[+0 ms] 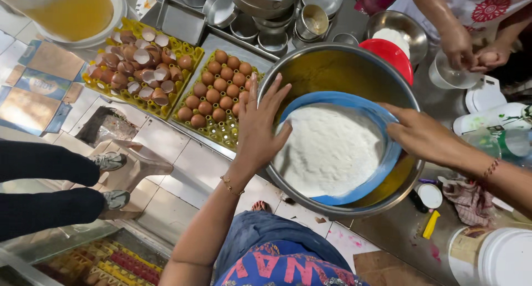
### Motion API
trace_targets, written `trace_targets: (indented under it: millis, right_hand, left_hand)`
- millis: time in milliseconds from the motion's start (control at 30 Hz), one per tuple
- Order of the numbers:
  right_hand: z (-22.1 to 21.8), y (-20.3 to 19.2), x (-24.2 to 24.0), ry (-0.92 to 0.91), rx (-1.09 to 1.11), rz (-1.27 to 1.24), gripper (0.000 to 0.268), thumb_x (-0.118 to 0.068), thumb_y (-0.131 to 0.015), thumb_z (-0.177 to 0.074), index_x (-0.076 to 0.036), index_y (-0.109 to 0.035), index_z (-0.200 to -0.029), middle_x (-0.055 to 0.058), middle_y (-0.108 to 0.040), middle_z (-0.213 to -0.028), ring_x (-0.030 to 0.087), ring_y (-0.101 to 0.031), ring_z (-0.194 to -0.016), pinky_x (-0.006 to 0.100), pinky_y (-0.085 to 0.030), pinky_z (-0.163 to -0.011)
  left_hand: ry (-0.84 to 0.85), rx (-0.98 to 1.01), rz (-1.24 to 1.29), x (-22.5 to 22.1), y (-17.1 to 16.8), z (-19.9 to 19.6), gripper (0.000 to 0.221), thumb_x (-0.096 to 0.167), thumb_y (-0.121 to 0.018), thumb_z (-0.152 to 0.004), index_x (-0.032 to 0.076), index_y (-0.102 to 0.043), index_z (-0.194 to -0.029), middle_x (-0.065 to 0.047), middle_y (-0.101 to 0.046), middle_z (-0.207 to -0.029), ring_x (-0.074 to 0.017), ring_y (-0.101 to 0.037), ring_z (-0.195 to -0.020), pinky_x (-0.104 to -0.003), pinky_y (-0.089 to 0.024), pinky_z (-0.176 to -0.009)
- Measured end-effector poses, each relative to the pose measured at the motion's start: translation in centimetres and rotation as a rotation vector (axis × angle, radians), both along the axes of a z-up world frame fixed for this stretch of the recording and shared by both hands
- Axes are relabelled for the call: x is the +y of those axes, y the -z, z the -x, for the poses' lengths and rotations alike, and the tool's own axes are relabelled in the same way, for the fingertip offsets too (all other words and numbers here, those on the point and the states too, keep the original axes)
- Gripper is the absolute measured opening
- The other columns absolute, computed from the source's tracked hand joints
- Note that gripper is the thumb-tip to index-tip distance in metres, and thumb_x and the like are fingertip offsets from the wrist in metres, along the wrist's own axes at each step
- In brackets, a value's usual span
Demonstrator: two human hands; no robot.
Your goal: The person fills a pitcher with water from a tap, carries it to a workstation, and pours the water and flour from a bowl into a large pot containing cracked eggs.
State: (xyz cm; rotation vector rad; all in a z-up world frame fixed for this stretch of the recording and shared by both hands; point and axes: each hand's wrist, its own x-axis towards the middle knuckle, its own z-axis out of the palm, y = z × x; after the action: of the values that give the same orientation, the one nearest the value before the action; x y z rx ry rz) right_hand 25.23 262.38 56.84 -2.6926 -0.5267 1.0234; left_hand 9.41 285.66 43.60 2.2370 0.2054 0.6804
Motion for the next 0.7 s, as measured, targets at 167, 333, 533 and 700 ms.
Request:
trace_targets:
  millis: [167, 333, 533, 700]
  right_hand:
    - [2.1, -2.1, 2.4, -0.616, -0.356, 0.041, 0.068, -0.015, -0.045, -0.098, -0.035, -0.031, -0.162, 0.014, -0.054, -0.047, 0.035, -0.056, -0.047, 0.046, -0.041, -0.055]
    - [2.9, -0.1, 1.7, -0.774, -0.572, 0.204, 0.084, -0.005, -0.045, -0.093, -0.038, -0.022, -0.166, 0.014, -0.065, -0.066, 0.039, -0.063, -0.052, 0.049, -0.049, -0.051]
    - [3.7, 4.4, -2.3, -0.835, -0.801, -0.010, 0.099, 0.016, -0.050, -0.085, -0.029, -0.020, -0.167, 0.014, -0.053, -0.079, 0.029, -0.049, -0.038, 0.045, -0.046, -0.036]
    - [4.5, 5.3, -4.1, -0.808, -1.024, -0.127, 0.092, 0.016, -0.044, -0.085, -0.030, -0.028, -0.163, 0.030, -0.064, -0.130, 0.028, -0.049, -0.032, 0.042, -0.048, -0.029]
  left_hand:
    - [-0.047, 0.155, -0.432, 0.6, 0.5, -1.4, 0.063, 0.032, -0.075, -0.089, 0.030, -0.051, -0.148, 0.003, -0.046, -0.158, -0.0375, -0.020, -0.154, -0.082, -0.005, -0.113]
    - [0.154, 0.054, -0.576, 2.8, 2.3, -3.8, 0.073, 0.003, -0.075, -0.072, 0.026, -0.062, -0.140, 0.002, -0.060, -0.147, -0.0441, -0.031, -0.149, -0.078, -0.001, -0.116]
    - [0.141, -0.143, -0.742, 2.4, 3.1, -4.2, 0.053, 0.001, -0.059, -0.097, 0.019, -0.057, -0.147, 0.004, -0.079, -0.119, -0.0296, -0.068, -0.097, -0.061, -0.025, -0.117]
    - [0.140, -0.153, -0.783, 1.4, 1.1, -3.6, 0.055, 0.004, -0.058, -0.097, 0.020, -0.054, -0.149, 0.001, -0.075, -0.131, -0.0187, -0.065, -0.072, -0.034, -0.044, -0.066]
